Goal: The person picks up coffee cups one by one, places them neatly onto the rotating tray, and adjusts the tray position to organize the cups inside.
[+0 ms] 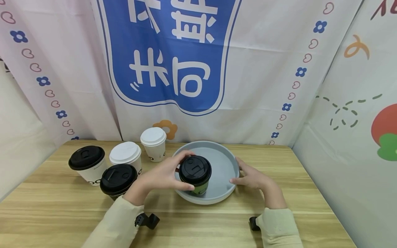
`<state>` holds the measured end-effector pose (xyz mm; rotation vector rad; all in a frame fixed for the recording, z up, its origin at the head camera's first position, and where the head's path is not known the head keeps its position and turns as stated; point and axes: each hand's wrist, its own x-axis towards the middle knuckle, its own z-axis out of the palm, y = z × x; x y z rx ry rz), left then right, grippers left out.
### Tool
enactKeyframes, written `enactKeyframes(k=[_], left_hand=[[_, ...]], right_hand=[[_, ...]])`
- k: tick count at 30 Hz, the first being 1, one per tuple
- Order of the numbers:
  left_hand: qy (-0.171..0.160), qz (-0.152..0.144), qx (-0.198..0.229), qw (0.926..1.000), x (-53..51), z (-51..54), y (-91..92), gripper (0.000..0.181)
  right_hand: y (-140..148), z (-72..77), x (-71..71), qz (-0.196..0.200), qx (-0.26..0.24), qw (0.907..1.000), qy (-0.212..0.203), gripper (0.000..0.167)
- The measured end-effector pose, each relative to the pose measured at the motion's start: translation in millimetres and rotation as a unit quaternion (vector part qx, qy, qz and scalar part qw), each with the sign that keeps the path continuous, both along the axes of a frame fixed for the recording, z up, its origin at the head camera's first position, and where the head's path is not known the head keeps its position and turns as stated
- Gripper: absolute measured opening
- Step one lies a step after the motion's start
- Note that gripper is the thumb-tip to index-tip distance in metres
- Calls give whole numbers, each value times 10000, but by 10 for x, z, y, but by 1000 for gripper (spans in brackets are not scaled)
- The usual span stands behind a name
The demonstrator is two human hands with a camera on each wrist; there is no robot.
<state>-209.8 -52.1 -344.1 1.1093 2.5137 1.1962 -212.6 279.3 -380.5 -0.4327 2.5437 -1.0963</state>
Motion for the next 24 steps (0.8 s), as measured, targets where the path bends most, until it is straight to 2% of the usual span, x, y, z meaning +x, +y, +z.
enactKeyframes(k=[9,16,24], left_hand=[[-278,-32,-29,9996,-15,-63,30,89],[-304,-27,-58,9995,-34,-84,60,89],[-329,-29,-75,9994,-38,-100,63,88]], right_hand=[[-2,-3,-3,-17,80,10000,-1,99],[0,-3,-3,5,80,10000,-8,99],[8,-5,-12,-51,-32,9997,-227,102]])
